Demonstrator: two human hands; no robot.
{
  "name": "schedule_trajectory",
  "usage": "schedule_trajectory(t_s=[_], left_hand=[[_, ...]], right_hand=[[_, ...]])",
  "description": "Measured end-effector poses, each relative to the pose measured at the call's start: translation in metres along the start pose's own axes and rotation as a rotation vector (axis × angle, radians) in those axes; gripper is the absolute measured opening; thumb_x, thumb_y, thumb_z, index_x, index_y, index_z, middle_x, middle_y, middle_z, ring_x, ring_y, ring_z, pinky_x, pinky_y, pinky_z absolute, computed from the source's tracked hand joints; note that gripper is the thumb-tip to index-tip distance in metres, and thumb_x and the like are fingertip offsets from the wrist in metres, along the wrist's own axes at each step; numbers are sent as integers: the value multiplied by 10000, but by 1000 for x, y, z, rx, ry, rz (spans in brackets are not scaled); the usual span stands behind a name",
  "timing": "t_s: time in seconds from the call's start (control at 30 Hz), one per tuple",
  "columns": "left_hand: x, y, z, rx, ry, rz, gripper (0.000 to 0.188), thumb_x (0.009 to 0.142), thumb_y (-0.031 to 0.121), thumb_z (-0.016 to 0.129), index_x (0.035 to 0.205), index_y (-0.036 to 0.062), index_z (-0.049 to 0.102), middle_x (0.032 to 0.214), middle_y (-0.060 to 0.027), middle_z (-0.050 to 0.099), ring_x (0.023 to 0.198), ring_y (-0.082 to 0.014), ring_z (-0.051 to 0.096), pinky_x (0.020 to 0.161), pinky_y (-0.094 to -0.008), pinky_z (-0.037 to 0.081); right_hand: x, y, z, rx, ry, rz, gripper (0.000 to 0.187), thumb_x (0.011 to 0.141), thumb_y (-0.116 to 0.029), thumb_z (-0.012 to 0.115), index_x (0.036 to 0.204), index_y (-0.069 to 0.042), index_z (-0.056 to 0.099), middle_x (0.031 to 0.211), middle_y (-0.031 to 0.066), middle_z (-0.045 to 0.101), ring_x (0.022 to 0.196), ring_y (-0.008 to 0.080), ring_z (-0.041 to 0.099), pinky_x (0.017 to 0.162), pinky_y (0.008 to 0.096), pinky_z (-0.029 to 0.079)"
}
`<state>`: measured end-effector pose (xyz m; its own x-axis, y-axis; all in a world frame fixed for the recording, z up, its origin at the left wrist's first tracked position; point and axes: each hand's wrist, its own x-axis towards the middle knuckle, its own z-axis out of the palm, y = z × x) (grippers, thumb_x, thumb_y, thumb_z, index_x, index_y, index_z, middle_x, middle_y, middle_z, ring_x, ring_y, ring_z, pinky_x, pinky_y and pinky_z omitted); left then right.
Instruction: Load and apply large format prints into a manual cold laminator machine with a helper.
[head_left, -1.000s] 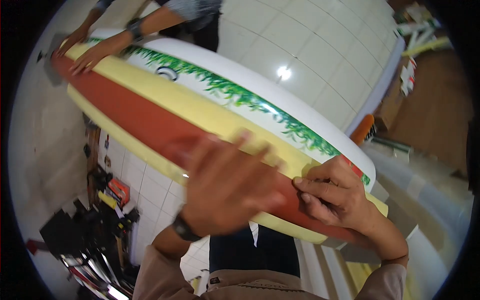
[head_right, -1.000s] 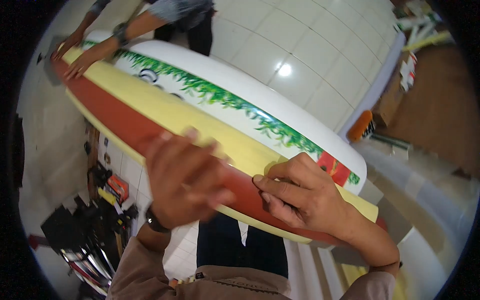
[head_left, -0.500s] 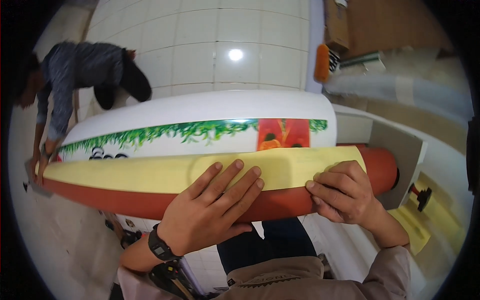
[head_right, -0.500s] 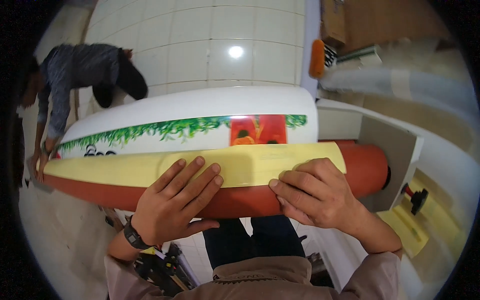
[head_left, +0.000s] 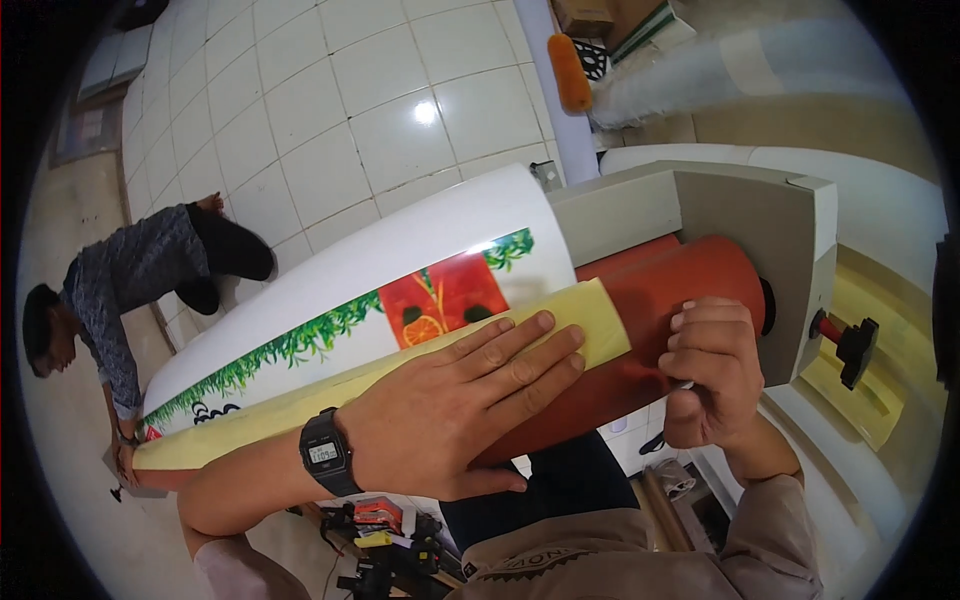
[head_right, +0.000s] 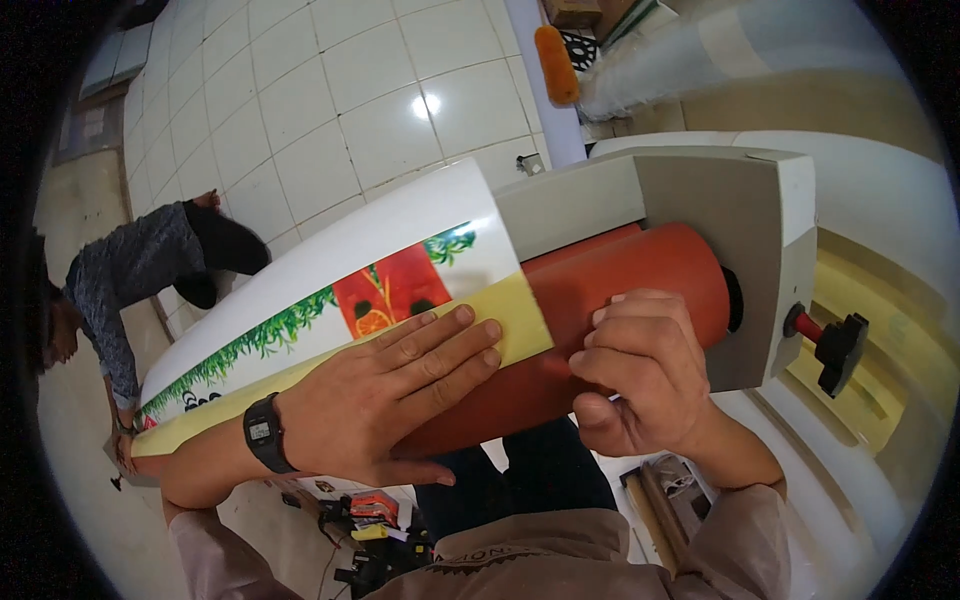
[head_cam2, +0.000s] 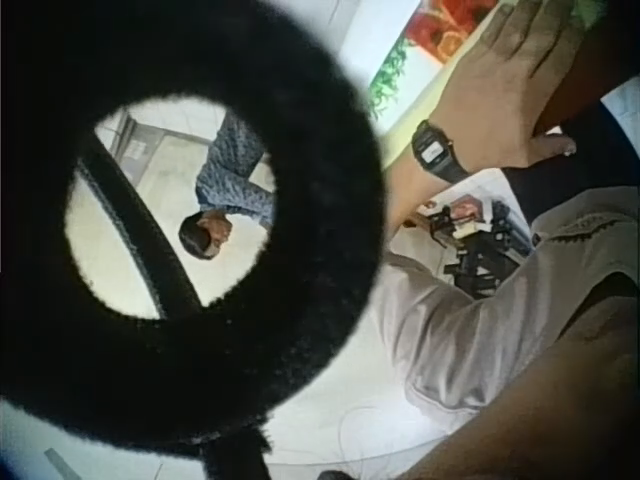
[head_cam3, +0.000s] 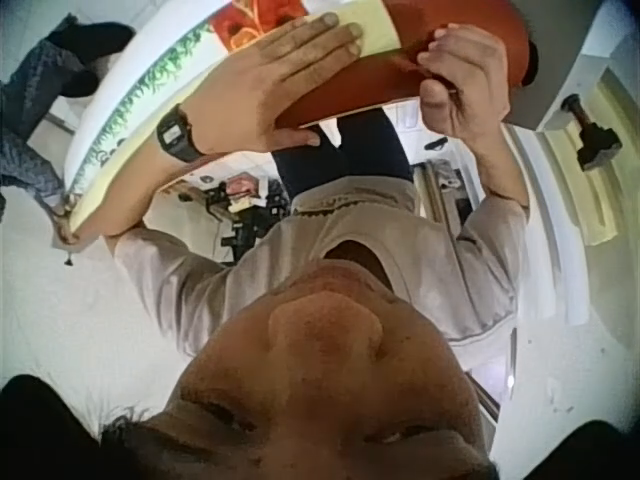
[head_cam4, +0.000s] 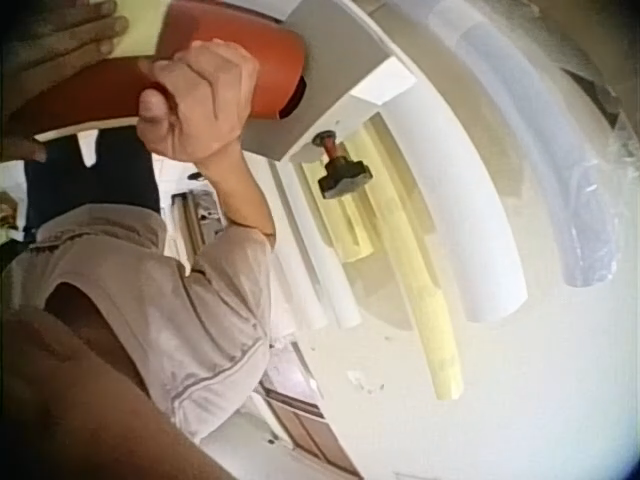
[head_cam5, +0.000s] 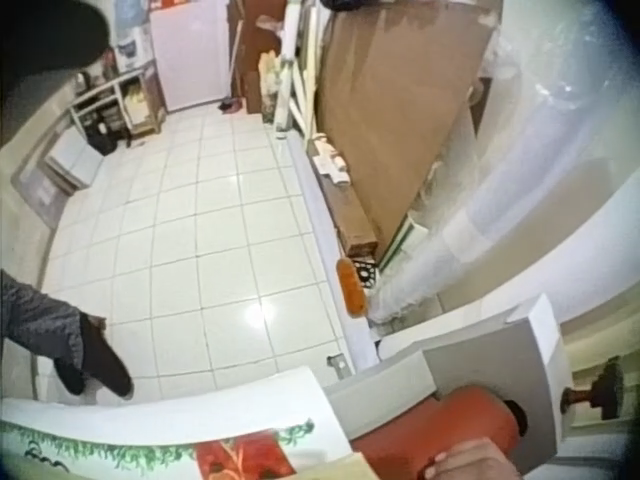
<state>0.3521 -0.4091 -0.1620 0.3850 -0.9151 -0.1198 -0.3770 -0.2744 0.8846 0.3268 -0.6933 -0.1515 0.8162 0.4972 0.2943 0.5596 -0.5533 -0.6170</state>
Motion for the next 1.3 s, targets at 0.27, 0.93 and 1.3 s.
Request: schedule_trajectory(t_s=[0.27, 0.93, 1.3], left_hand=[[42, -3, -3, 11, -68, 64, 970, 742, 454, 781, 1461, -41, 357, 1554, -205, 297, 1423, -422, 304, 1119, -510, 348], [-82, 12, 28, 222, 321, -272, 946, 846, 539, 636, 1467, -87, 293, 1537, -280, 293, 1435, -390, 310, 1150, -494, 296], [-371, 4, 86, 479, 689, -1132, 853, 933, 672, 380, 1496, 31, 346, 1534, -177, 372, 1439, -366, 312, 1181, -522, 175]], right_hand=[[-3, 0, 4, 68, 56, -12, 219, 861, -276, 633, 941, -75, 665, 937, 77, 611, 891, 270, 625, 787, 432, 523], [5, -13, 7, -242, -297, -95, 286, 917, -249, 616, 1035, 0, 690, 965, 137, 650, 972, 363, 612, 808, 478, 475], [-24, 3, 15, -456, -240, 24, 292, 1027, -119, 443, 1163, 62, 627, 1143, 219, 618, 1117, 379, 580, 972, 456, 434]])
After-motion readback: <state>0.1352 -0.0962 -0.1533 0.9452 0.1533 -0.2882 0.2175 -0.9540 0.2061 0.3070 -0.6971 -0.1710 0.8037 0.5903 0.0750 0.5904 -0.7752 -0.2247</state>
